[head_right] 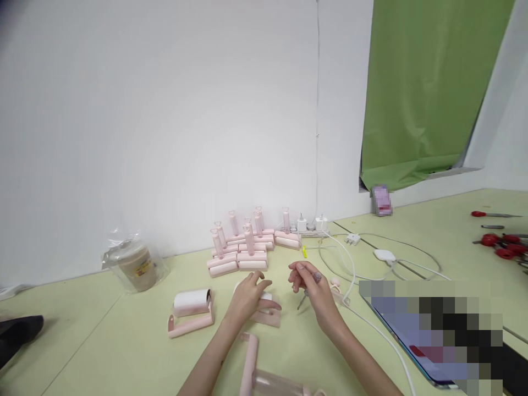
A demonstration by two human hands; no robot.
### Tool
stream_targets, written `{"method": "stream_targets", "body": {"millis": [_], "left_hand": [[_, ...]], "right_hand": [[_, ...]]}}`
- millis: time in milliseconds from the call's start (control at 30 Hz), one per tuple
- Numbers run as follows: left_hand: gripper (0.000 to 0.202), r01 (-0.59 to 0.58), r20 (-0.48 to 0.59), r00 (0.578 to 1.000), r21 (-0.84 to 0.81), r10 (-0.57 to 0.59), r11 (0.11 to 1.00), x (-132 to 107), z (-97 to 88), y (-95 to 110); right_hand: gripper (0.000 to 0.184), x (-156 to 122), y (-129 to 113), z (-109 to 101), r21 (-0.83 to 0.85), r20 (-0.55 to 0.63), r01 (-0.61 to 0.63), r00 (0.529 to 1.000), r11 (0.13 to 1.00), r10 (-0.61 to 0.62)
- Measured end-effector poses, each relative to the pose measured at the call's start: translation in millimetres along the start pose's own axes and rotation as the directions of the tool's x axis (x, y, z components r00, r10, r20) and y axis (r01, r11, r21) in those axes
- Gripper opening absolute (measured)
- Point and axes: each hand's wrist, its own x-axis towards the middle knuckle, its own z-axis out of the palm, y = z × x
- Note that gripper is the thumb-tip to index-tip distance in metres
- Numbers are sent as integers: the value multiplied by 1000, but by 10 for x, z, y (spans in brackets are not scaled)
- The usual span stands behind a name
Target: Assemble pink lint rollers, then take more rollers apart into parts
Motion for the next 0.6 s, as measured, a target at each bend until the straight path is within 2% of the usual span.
{"method": "stream_targets", "body": {"millis": [100, 300, 467, 600], "left_hand": [[37, -17, -75, 997, 15, 18, 1000, -24, 40, 7], [41, -69, -140, 987, 67, 78, 995, -53, 182, 75], [35, -37, -133, 990, 84, 48, 996, -82, 234, 91], [24, 10, -94, 996, 36, -6, 999, -75, 177, 147]], "right_hand": [[29, -73, 73, -73, -51, 89, -18, 996, 999, 23], [28, -249, 131, -346, -96, 215, -6, 976, 995, 27], [29, -338, 115, -409, -55, 263, -67, 962, 996, 79], [30, -400, 118, -363, 9, 297, -148, 945, 989, 139]]}}
